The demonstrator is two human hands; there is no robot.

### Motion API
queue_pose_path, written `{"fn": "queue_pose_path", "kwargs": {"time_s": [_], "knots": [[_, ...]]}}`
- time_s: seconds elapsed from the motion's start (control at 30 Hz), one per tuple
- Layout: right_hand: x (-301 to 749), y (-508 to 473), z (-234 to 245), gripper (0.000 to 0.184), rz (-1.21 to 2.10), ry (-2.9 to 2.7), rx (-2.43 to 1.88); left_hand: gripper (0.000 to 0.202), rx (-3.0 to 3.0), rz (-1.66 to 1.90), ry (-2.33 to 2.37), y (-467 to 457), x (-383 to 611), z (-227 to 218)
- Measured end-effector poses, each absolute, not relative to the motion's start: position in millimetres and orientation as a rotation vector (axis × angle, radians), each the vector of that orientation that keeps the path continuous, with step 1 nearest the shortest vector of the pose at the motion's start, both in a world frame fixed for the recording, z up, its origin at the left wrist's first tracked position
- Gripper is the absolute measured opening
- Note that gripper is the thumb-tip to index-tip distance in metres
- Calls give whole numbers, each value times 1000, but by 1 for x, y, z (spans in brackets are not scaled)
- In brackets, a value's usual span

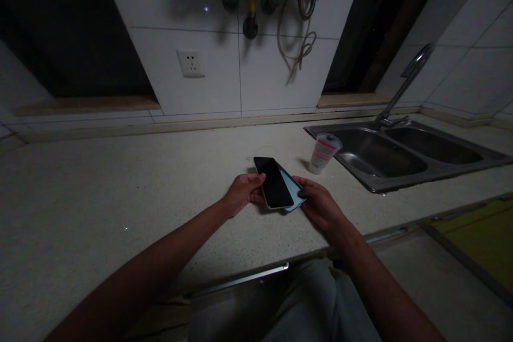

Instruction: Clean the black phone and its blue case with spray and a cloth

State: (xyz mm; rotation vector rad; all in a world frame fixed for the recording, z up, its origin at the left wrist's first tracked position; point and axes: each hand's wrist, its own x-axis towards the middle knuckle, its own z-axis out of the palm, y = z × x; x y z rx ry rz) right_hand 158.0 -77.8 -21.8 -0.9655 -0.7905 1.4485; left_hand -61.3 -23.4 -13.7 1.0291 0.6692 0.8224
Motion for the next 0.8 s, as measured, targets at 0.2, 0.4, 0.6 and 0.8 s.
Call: {"fn": "queue_pose_path", "kwargs": {"time_s": [0.2, 0.4, 0.6, 0.8], "knots": [[158, -80, -20, 37, 1716, -767, -789, 46, 1000, 864, 685, -24, -60, -13], [152, -78, -19, 46, 1826, -774, -619, 40, 959, 903, 787, -27, -57, -8], [150, -75, -25, 48, 1666, -746, -706, 37, 997, 902, 831, -30, -54, -5], [147, -78, -22, 48, 1542, -726, -751, 39, 957, 938, 851, -31, -53, -4]]}}
